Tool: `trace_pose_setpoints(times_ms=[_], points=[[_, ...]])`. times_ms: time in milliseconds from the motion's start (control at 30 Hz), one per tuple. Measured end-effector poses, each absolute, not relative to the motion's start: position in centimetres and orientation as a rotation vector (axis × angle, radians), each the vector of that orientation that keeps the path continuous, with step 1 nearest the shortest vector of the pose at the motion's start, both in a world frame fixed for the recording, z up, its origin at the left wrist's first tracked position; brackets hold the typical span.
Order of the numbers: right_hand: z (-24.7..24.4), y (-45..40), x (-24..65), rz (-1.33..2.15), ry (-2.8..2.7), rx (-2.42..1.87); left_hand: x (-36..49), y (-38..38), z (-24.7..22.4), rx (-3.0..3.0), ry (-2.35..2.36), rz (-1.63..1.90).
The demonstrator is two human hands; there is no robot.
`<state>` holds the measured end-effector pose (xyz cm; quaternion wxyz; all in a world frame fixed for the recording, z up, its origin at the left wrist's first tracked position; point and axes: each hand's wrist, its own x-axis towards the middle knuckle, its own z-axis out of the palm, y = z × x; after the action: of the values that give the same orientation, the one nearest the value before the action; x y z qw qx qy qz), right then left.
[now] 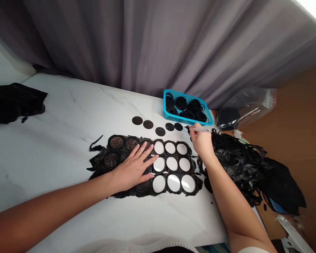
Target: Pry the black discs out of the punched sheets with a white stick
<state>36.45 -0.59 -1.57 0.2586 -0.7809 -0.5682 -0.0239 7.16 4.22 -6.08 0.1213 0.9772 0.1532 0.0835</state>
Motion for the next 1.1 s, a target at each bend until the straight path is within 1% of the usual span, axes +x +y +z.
trace_pose_setpoints(times_ms=[133,233,333,433,567,733,867,1033,1100], points=[[-1.1,-0.1,33.6,0.263,-1.657,-1.846,5.4,4.9,-5.8,2.899,0.487,0.253],[-2.0,0.1,29.4,0.488,-1.782,-1.653,4.0,5.1,-5.9,2.920,0.539,0.268],[-2.9,0.4,27.1,0.659,-1.849,-1.511,3.2,5.0,-5.9,2.926,0.549,0.248],[-3.3,0.8,26.7,0.785,-1.881,-1.428,3.1,4.7,-5.8,2.928,0.573,0.221],[-3.2,1.0,26.8,0.849,-1.879,-1.394,3.2,4.4,-5.6,2.913,0.618,0.186],[-3.3,1.1,27.0,0.884,-1.885,-1.391,3.3,4.3,-5.6,2.874,0.625,0.175],[-3.2,0.9,26.6,0.848,-1.936,-1.383,3.3,4.3,-5.6,2.871,0.634,0.157],[-3.9,0.2,25.1,0.537,-2.153,-1.457,3.3,4.2,-5.8,2.865,0.640,0.177],[-4.2,0.4,26.1,0.356,-2.103,-1.578,3.3,4.2,-5.9,2.859,0.656,0.190]])
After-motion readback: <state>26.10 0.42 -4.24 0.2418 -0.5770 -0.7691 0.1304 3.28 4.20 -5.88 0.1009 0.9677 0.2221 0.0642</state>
